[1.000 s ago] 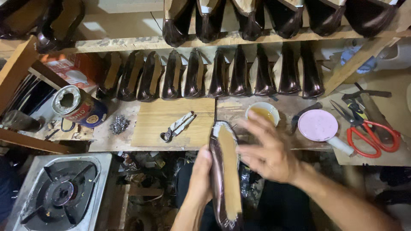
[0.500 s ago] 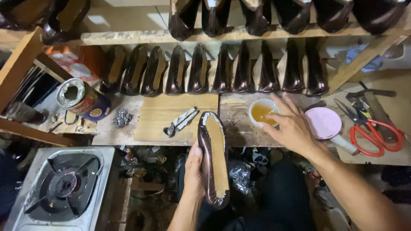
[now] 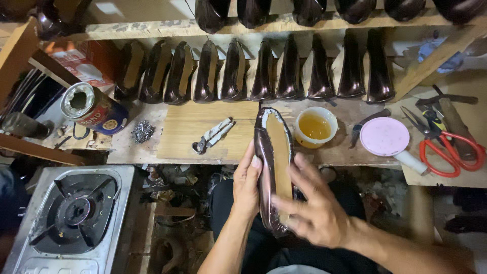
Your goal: The person repeatedly applies a yellowish liquid to the sole of a high-heeled shoe using their fingers. They dip their fingers into a small container of liquid and spread it along the shoe's sole, then place the shoe on a shelf and pick up another one to repeat the process.
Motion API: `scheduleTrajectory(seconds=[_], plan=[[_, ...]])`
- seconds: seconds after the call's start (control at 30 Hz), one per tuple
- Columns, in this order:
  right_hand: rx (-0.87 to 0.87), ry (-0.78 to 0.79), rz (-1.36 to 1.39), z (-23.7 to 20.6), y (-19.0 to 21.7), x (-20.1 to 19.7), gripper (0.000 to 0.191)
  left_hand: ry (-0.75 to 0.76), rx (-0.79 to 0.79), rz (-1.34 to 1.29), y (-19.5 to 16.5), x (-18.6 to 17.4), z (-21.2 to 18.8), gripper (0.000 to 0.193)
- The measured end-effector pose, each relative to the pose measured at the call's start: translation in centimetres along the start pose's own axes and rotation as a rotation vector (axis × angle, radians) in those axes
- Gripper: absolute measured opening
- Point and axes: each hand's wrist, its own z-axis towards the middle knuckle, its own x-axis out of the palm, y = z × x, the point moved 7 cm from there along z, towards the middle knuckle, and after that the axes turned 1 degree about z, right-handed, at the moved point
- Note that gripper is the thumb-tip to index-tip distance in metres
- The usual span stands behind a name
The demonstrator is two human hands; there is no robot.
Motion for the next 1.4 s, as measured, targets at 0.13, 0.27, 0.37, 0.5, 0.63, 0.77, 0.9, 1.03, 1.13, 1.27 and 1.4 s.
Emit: scheduleTrajectory(seconds=[0.13,0.27,0.37,0.5,0.63,0.77,0.9,1.03,1.13,1.27,1.4], plan=[[-0.006,0.009,0.058,-0.3,-0.1,-0.2,0.038,-0.005,-0.045,-0.02,0.3,0.5,0.2,0.06],[-0.132,-0.047,0.091,-0.5,0.7,-0.8,0.028,-0.029,-0.138,-0.083,0.8,0.5,0.5,0.058],[-0.087,-0.042,0.039,-0.1,-0.1,-0.7,0.031,-0.016,-0.158,-0.1,0.9,0.7,0.4,0.057],[-0.229,0.015,0.097,0.1,0.5,-0.3,0.03,0.022,-0.183,-0.097,1.0,0.8,0.5,0.057],[-0.234,0.007,0.055,0.4,0.2,-0.3,0.03,0.041,-0.223,-0.075,1.6,0.6,0.5,0.056],[-0.29,0.083,0.109,0.4,0.3,0.0,0.028,0.027,-0.291,-0.12,2.3,0.5,0.4,0.055],[-0.276,0.061,0.117,0.5,0.0,-0.2,0.031,0.042,-0.304,-0.144,2.3,0.6,0.4,0.055],[-0.285,0.091,0.088,0.2,0.1,0.3,0.029,0.087,-0.331,-0.214,1.8,1.3,0.4,0.055],[-0.321,0.076,0.049,-0.2,0.2,0.4,0.029,0.094,-0.346,-0.25,1.5,1.7,0.2,0.054],[-0.337,0.006,-0.046,-0.5,0.4,0.4,0.03,0.114,-0.401,-0.32,1.5,2.3,0.0,0.054],[-0.317,-0.045,-0.096,-0.6,0.8,0.0,0.03,0.093,-0.385,-0.325,1.0,2.1,-0.1,0.056]])
